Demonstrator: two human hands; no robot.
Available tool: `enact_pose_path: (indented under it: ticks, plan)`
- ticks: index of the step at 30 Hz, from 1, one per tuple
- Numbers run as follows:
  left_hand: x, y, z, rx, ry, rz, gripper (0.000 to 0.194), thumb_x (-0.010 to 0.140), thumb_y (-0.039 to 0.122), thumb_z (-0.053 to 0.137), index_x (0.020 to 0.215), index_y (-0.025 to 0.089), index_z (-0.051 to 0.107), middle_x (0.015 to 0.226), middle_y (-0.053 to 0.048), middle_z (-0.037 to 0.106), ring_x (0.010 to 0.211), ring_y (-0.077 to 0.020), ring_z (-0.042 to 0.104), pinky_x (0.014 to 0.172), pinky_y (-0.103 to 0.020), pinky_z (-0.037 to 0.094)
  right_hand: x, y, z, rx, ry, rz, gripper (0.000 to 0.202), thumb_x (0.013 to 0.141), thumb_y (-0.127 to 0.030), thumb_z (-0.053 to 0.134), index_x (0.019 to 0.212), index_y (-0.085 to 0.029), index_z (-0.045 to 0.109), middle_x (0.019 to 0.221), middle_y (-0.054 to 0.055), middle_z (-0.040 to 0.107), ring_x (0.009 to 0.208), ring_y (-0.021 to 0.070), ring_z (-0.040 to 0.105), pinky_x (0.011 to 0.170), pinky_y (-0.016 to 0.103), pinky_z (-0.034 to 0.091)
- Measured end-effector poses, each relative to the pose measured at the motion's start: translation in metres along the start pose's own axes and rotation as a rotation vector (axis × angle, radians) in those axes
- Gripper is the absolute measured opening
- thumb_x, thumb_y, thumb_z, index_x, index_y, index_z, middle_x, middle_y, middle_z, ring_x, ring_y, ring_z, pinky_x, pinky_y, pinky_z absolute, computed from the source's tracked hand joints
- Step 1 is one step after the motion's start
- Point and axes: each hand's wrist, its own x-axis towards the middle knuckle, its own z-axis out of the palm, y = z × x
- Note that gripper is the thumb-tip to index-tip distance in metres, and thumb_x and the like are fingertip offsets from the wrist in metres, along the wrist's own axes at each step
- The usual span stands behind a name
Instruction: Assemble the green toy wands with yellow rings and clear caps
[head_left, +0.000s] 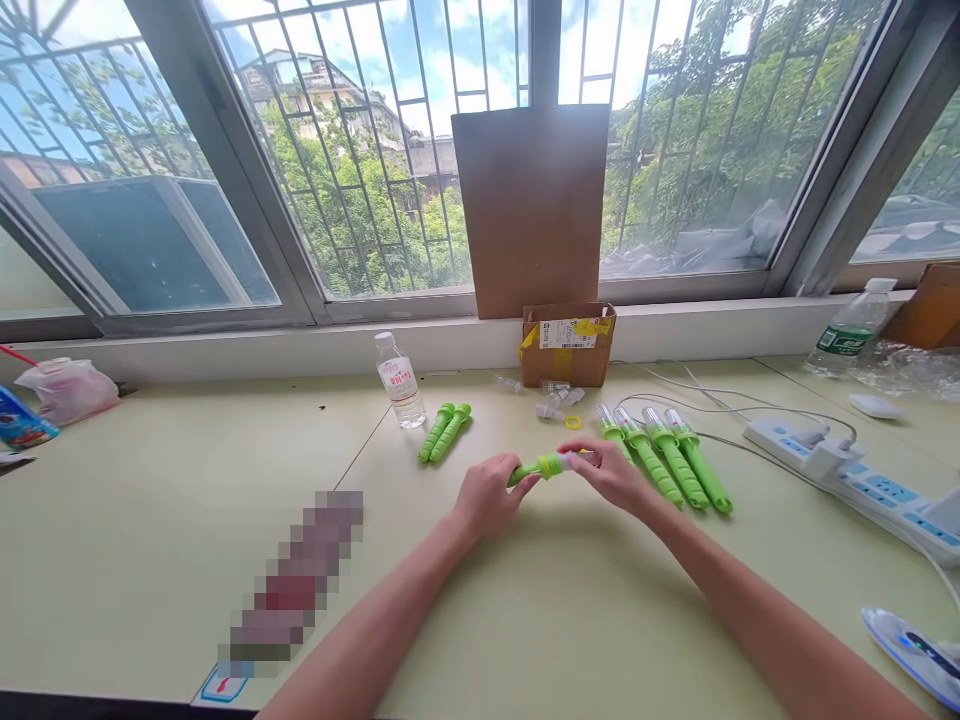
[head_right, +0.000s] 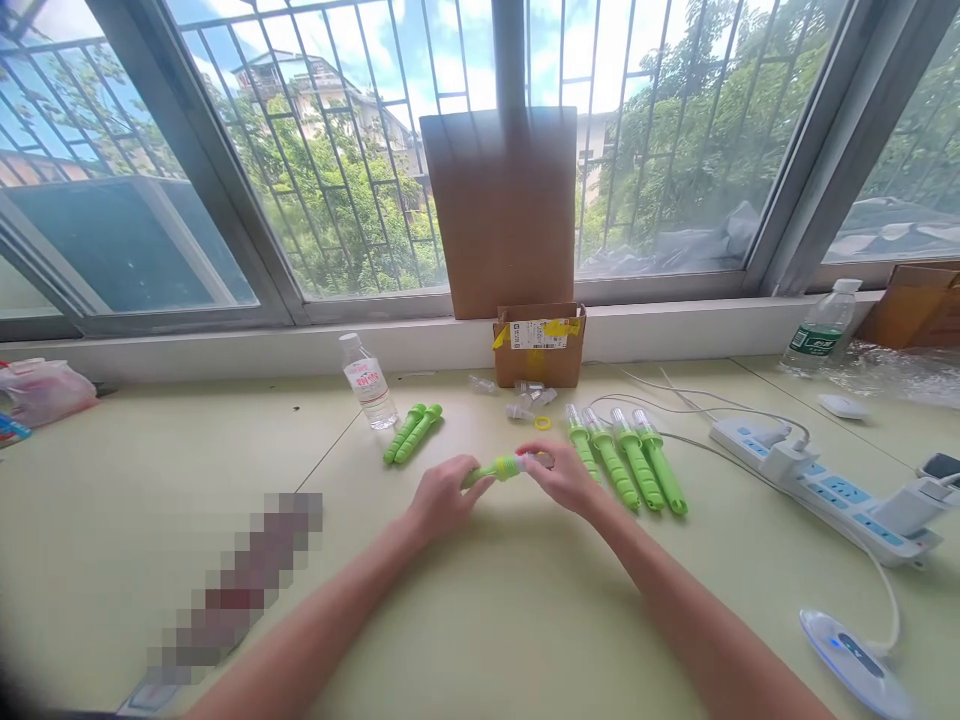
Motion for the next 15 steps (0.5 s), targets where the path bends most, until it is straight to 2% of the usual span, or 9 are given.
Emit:
enact_pose_path:
  ticks: [3,5,10,15]
  plan:
    - [-0.002,-0.001,-0.002,-0.001,-0.016,0.045,0.036,0.090,0.048,0.038,0.078,0.019,0.055,0.073,-0.002,0.059,0.063,-0.0137,0.051,0.055,-0.026,0.030,-0.004,-0.003,0.010,-0.069,0.017,-0.107,0.025,0.081,-0.037,0.052,0.089,-0.018,0.067,0.085,0.005,0.065,0.068,0.0154,0.057,0.059,0.026,0.045]
    - [-0.003,-0.001,-0.004,-0.016,-0.024,0.081,0.035,0.090,0.048,0.038,0.079,0.019,0.056,0.075,-0.002,0.060,0.063,-0.0133,0.051,0.056,-0.025,0.031,-0.006,-0.004,0.015,-0.066,0.017,-0.134,0.025,0.082,-0.036,0.051,0.090,-0.018,0.065,0.086,0.005,0.063,0.067,0.0147,0.057,0.059,0.025,0.045]
    - [-0.004,-0.004,-0.004,-0.041,-0.023,0.097,0.032,0.089,0.047,0.042,0.080,0.019,0.055,0.075,-0.002,0.061,0.062,-0.0131,0.051,0.056,-0.025,0.031,-0.007,-0.003,0.017,0.071,-0.043,-0.044,0.026,0.082,-0.038,0.052,0.097,-0.018,0.059,0.085,0.002,0.058,0.048,0.0070,0.049,0.045,0.022,0.040]
    - [-0.004,-0.006,-0.002,-0.032,-0.005,0.111,0.025,0.087,0.043,0.049,0.081,0.019,0.052,0.076,-0.002,0.060,0.064,-0.0135,0.052,0.056,-0.025,0.031,-0.007,-0.002,0.019,0.076,-0.050,-0.038,0.024,0.083,-0.039,0.052,0.094,-0.018,0.057,0.080,0.001,0.056,0.049,0.0078,0.050,0.044,0.021,0.040]
